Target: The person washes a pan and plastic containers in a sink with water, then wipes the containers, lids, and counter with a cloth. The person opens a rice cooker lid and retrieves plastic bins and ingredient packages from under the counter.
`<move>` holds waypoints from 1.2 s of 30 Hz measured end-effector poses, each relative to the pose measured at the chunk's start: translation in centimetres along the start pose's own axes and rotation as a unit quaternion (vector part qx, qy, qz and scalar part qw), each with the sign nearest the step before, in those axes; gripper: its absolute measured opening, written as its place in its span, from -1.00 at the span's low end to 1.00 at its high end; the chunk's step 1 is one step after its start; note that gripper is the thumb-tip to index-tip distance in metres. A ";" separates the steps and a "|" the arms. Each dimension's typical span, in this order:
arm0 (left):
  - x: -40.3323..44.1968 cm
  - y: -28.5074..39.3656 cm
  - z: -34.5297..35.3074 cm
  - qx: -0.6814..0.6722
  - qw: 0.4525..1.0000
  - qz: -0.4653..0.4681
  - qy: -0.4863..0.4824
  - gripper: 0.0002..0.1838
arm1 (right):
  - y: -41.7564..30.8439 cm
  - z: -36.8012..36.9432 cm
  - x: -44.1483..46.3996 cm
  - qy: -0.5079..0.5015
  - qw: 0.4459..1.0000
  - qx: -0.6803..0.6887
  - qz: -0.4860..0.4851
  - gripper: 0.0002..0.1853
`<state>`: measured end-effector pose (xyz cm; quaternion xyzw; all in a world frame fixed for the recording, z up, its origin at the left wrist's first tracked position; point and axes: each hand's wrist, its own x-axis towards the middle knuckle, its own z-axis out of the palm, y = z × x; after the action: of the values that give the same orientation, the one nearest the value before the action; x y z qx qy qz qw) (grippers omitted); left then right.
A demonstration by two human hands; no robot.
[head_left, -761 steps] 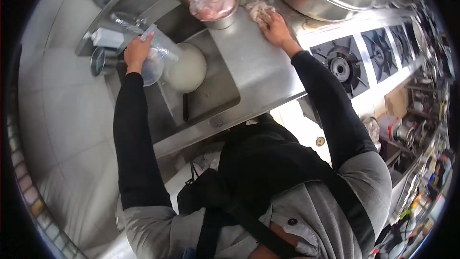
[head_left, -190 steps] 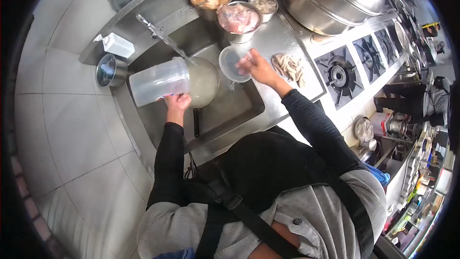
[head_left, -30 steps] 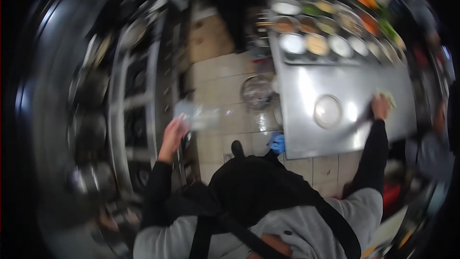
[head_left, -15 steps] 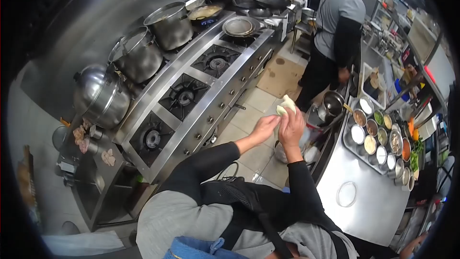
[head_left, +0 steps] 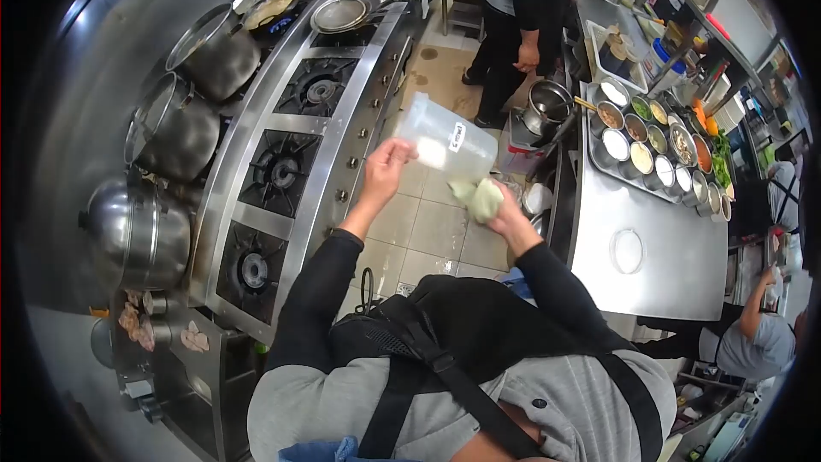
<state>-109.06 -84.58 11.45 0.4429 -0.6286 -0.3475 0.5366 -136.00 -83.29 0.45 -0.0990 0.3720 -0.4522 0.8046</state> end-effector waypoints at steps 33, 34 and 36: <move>-1.8 4.1 8.8 0.274 0.914 0.268 -0.135 -0.45 | -1.9 10.2 1.4 -0.046 0.611 -0.647 -0.453 -0.57; -2.0 4.5 8.3 0.266 0.933 0.237 -0.052 -0.44 | -2.9 10.7 1.2 -0.044 0.657 -0.604 -0.449 -0.58; -2.2 5.4 7.5 0.241 0.947 0.176 0.120 -0.41 | -4.9 11.4 0.6 -0.069 0.699 -0.565 -0.433 -0.60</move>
<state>-117.31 -80.86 14.16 0.4797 -0.6922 -0.0299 0.5383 -131.20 -88.64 10.56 -0.7159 0.4173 -0.4473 0.3367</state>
